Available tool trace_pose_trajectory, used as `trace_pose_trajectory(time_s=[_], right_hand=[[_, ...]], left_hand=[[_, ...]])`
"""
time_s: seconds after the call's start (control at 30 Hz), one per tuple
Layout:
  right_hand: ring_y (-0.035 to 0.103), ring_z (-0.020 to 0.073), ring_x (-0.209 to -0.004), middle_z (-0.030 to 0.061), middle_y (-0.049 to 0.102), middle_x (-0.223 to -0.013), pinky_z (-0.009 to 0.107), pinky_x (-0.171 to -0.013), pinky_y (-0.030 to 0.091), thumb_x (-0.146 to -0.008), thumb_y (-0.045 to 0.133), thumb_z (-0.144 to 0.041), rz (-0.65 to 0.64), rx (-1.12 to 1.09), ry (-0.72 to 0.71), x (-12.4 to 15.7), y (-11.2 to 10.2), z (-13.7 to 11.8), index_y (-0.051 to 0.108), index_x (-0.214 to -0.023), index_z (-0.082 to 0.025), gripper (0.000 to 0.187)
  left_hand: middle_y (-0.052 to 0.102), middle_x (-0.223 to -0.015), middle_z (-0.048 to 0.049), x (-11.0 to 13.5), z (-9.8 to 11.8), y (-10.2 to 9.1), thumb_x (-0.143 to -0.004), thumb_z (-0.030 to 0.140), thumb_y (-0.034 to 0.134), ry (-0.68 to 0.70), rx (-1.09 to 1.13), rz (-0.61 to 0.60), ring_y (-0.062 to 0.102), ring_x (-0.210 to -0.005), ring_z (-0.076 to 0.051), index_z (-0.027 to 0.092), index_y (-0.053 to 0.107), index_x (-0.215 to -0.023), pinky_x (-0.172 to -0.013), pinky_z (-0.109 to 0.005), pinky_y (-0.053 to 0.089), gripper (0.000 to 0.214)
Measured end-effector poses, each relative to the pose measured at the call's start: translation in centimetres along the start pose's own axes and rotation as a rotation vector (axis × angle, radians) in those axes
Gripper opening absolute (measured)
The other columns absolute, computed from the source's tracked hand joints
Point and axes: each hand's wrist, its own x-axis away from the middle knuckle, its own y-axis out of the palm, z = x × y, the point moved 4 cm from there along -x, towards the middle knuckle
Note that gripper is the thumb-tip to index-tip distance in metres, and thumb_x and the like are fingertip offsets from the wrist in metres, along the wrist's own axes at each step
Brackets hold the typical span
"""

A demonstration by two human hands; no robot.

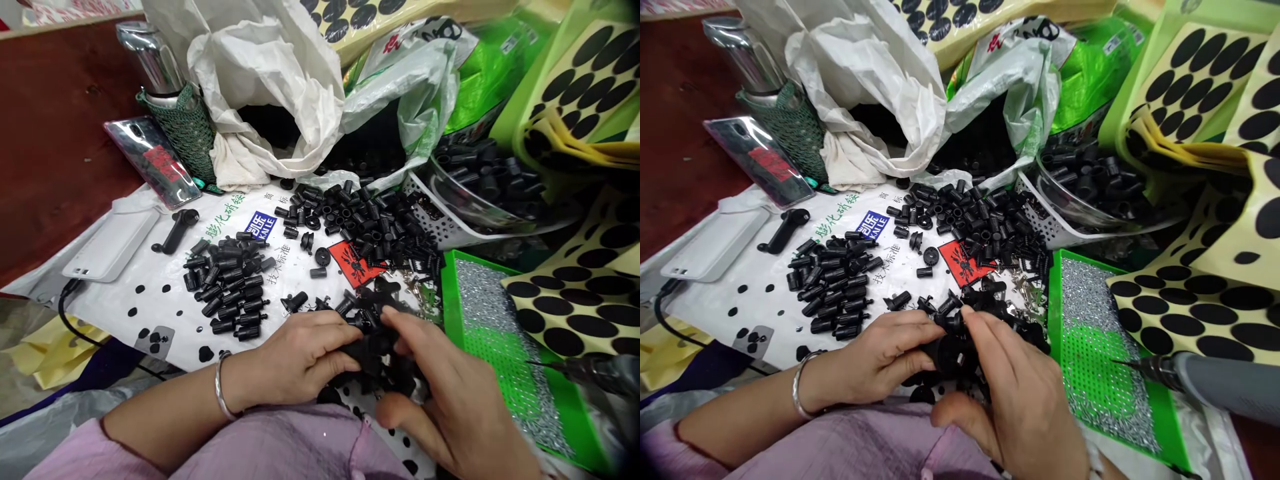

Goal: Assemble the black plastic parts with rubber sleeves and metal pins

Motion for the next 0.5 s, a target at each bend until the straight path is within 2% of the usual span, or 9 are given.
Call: trace_pose_trajectory(time_s=[0.07,0.13,0.2,0.3,0.43,0.5], right_hand=[[0.055,0.0253,-0.106,0.0196,0.053,-0.121,0.035,-0.078,0.052,-0.087,0.044,-0.032,-0.082,0.080,-0.144,0.34,-0.24,-0.25,0.041,-0.126,-0.009,0.046],[0.057,0.0221,-0.102,0.0151,0.057,-0.118,0.035,-0.078,0.051,-0.088,0.042,-0.020,-0.123,0.114,-0.223,0.71,-0.20,-0.48,0.042,-0.126,-0.012,0.039],[0.063,0.0186,-0.085,0.0126,0.066,-0.096,0.032,-0.069,0.053,-0.089,0.041,-0.025,-0.087,0.093,-0.187,0.86,-0.09,-0.46,0.046,-0.120,-0.007,0.035],[0.063,0.0152,-0.064,0.0082,0.067,-0.074,0.027,-0.055,0.053,-0.089,0.042,-0.037,-0.026,0.011,-0.059,0.80,0.19,-0.09,0.049,-0.110,-0.005,0.038],[0.065,0.0183,-0.075,0.0127,0.067,-0.085,0.030,-0.061,0.054,-0.088,0.040,-0.043,-0.056,-0.018,-0.057,0.57,0.50,-0.35,0.046,-0.114,-0.005,0.047],[0.065,0.0174,-0.076,0.0127,0.067,-0.087,0.029,-0.063,0.054,-0.089,0.039,-0.040,-0.005,-0.025,-0.040,0.45,0.42,-0.68,0.044,-0.115,-0.006,0.044]], left_hand=[[0.052,-0.075,-0.0055,-0.15,0.03,0.06,-0.089,0.027,0.042,-0.011,0.048,-0.040,0.048,-0.066,-0.014,0.009,0.057,-0.096,-0.062,-0.024,0.041,0.024],[0.051,-0.072,-0.0048,-0.25,0.12,0.31,-0.089,0.026,0.043,-0.009,0.092,-0.080,0.047,-0.065,-0.014,0.009,0.058,-0.090,-0.062,-0.023,0.040,0.023],[0.051,-0.073,-0.0053,-0.29,0.16,0.51,-0.089,0.024,0.043,-0.005,0.089,-0.081,0.047,-0.067,-0.014,0.008,0.058,-0.093,-0.062,-0.024,0.040,0.023],[0.052,-0.076,-0.0060,-0.23,0.08,0.56,-0.089,0.023,0.041,-0.007,0.042,-0.043,0.047,-0.068,-0.014,0.008,0.055,-0.103,-0.063,-0.025,0.040,0.025],[0.054,-0.077,-0.0053,-0.05,0.08,0.62,-0.090,0.023,0.042,0.001,0.010,-0.063,0.049,-0.068,-0.014,0.010,0.055,-0.101,-0.063,-0.024,0.042,0.021],[0.054,-0.076,-0.0052,0.04,0.11,0.74,-0.089,0.021,0.043,0.023,-0.040,-0.040,0.049,-0.068,-0.014,0.011,0.054,-0.100,-0.063,-0.024,0.043,0.019]])
